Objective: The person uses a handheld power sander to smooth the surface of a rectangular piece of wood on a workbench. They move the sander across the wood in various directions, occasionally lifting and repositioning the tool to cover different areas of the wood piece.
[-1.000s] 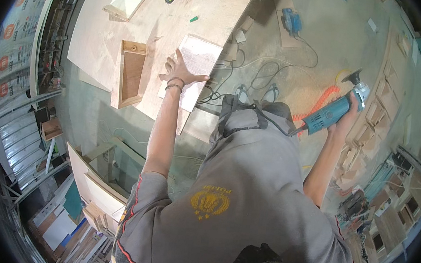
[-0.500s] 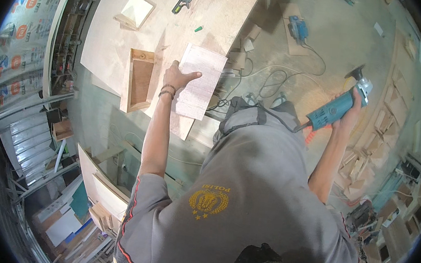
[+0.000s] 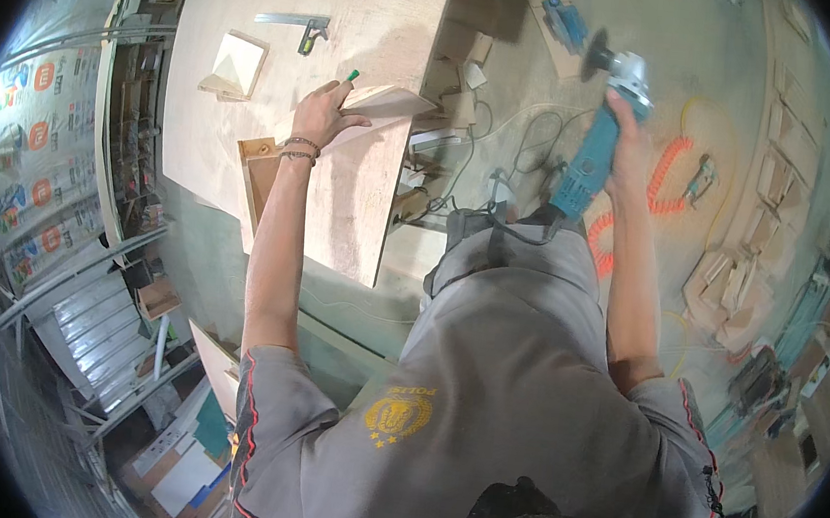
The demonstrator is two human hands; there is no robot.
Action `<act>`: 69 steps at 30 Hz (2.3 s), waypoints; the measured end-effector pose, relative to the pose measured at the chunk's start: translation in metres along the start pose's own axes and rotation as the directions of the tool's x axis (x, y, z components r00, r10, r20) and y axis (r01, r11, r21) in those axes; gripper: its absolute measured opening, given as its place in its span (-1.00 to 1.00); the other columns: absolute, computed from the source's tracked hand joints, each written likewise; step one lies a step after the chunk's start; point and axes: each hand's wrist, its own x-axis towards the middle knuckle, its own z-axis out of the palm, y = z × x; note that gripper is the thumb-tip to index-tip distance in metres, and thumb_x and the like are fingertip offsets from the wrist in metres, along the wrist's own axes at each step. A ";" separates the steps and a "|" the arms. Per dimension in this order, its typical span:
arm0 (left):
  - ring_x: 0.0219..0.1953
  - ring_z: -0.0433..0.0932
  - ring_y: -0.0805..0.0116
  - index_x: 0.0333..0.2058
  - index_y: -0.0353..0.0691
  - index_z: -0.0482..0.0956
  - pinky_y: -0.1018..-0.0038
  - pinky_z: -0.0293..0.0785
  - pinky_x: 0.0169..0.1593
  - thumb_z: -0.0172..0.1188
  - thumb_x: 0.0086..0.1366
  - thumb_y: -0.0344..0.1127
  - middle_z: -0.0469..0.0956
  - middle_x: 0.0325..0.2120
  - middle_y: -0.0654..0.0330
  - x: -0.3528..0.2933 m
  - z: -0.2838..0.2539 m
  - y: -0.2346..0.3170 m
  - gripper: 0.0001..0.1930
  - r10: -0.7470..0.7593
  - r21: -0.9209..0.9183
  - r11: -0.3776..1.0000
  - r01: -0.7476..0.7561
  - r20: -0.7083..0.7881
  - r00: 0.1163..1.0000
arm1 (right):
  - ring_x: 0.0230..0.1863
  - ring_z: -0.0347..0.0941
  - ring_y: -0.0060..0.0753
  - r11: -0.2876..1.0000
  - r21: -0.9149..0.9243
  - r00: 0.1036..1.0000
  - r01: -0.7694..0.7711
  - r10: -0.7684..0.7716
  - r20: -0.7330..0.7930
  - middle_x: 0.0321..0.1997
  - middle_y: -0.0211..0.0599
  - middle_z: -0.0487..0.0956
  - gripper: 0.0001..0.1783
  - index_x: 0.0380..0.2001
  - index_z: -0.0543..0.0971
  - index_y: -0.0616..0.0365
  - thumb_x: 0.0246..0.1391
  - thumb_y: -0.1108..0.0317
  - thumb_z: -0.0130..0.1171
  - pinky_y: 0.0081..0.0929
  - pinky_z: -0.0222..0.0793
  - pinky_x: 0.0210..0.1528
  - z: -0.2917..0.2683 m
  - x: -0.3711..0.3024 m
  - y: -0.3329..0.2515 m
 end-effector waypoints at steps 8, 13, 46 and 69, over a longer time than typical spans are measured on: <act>-0.16 0.66 0.01 -0.18 -0.25 0.66 0.20 0.58 -0.07 0.58 -0.03 -0.03 0.67 -0.25 0.05 0.014 0.003 0.006 -0.47 -0.010 -0.097 0.995 0.009 -0.006 1.000 | -0.45 0.57 -0.45 0.966 -0.190 0.967 -0.177 0.207 0.150 -0.42 -0.32 0.57 -0.40 -0.17 0.58 0.22 0.06 -0.13 0.42 -0.45 0.47 -0.41 0.030 -0.006 0.057; -0.27 0.68 0.08 -0.29 -0.22 0.69 0.23 0.60 -0.17 0.59 -0.06 0.03 0.66 -0.33 0.08 0.009 0.004 0.025 -0.51 -0.089 -0.027 0.996 0.089 -0.021 0.996 | -0.44 0.54 -0.47 0.923 -0.156 0.856 -0.352 0.385 0.344 -0.41 -0.35 0.56 -0.46 -0.17 0.60 0.16 0.05 -0.10 0.42 -0.48 0.45 -0.39 0.051 -0.029 0.076; -0.43 0.69 0.14 -0.36 -0.22 0.65 0.27 0.60 -0.35 0.61 -0.08 0.17 0.68 -0.47 0.07 -0.008 0.027 0.015 -0.43 0.008 0.141 0.990 0.018 -0.180 0.984 | -0.22 0.55 -0.35 0.902 -0.377 0.793 -0.210 0.382 0.474 -0.22 -0.17 0.61 -0.20 -0.01 0.58 0.35 -0.03 -0.21 0.40 -0.35 0.46 -0.18 0.082 -0.018 0.123; -0.41 0.69 0.09 -0.35 -0.23 0.67 0.24 0.59 -0.34 0.64 -0.11 0.06 0.68 -0.46 0.07 -0.006 0.028 0.018 -0.48 0.008 0.114 0.993 0.015 -0.199 0.980 | -0.35 0.49 -0.46 0.853 -0.432 0.808 -0.294 0.463 0.364 -0.37 -0.33 0.60 -0.36 -0.14 0.68 0.22 0.04 -0.19 0.33 -0.44 0.35 -0.31 0.075 0.003 0.156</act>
